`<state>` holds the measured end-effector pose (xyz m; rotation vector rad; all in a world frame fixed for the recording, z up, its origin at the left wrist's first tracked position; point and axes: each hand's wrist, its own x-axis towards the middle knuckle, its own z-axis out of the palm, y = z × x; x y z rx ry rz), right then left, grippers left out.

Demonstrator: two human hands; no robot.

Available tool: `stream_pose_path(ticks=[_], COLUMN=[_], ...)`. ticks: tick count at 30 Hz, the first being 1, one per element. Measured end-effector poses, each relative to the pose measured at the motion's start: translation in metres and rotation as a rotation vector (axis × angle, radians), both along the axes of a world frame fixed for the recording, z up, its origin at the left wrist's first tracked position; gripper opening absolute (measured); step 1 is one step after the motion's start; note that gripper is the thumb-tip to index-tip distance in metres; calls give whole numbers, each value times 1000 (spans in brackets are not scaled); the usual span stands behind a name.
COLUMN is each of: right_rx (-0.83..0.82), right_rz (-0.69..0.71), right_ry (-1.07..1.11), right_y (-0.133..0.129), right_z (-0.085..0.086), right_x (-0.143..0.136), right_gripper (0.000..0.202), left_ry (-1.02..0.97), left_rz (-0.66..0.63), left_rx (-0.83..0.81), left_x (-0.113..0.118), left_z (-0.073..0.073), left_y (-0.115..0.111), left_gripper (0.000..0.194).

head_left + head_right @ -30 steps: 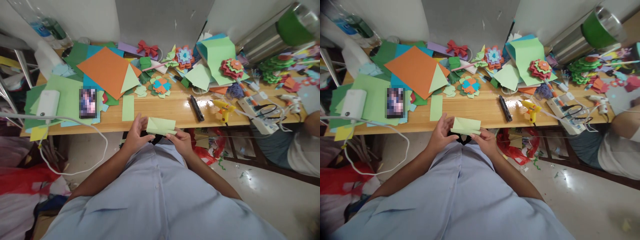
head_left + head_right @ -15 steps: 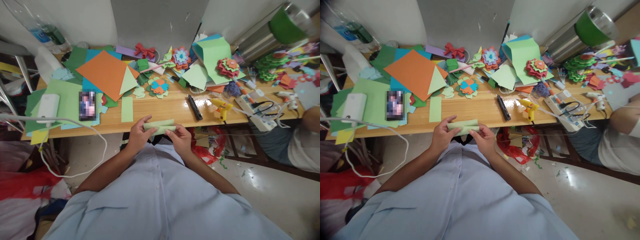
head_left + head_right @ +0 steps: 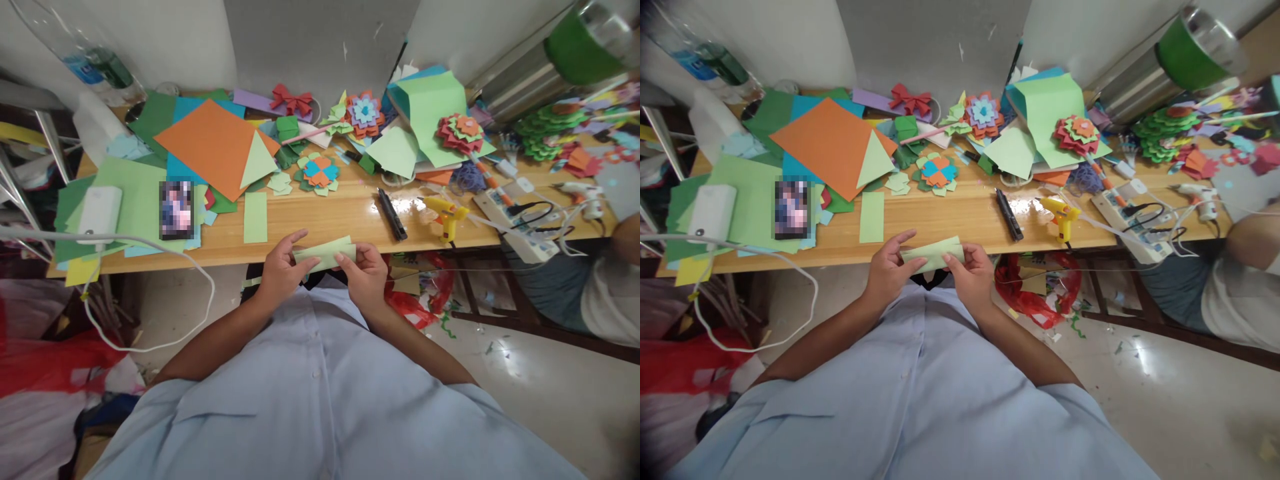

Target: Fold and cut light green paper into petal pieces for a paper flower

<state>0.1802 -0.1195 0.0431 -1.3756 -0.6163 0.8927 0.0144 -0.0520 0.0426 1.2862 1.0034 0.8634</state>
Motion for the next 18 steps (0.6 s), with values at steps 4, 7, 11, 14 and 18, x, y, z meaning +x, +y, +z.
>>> stream_pose_path(ticks=[4, 7, 11, 14, 18], right_rx=[-28, -73, -122, -157, -164], right_rz=[19, 69, 181, 203, 171], right_ry=[27, 71, 235, 232, 188], right_y=[0, 0, 1, 1, 1], right_z=[5, 6, 6, 9, 11], right_x=[1, 6, 14, 15, 13], right_gripper=[72, 58, 41, 41, 39], left_ry=[42, 53, 48, 63, 91], left_rz=[27, 36, 35, 14, 7], left_rx=[19, -10, -32, -32, -34], left_x=[2, 2, 1, 1, 0], left_z=[1, 3, 5, 8, 13], left_y=[0, 0, -1, -1, -1], left_gripper=[65, 62, 61, 59, 58])
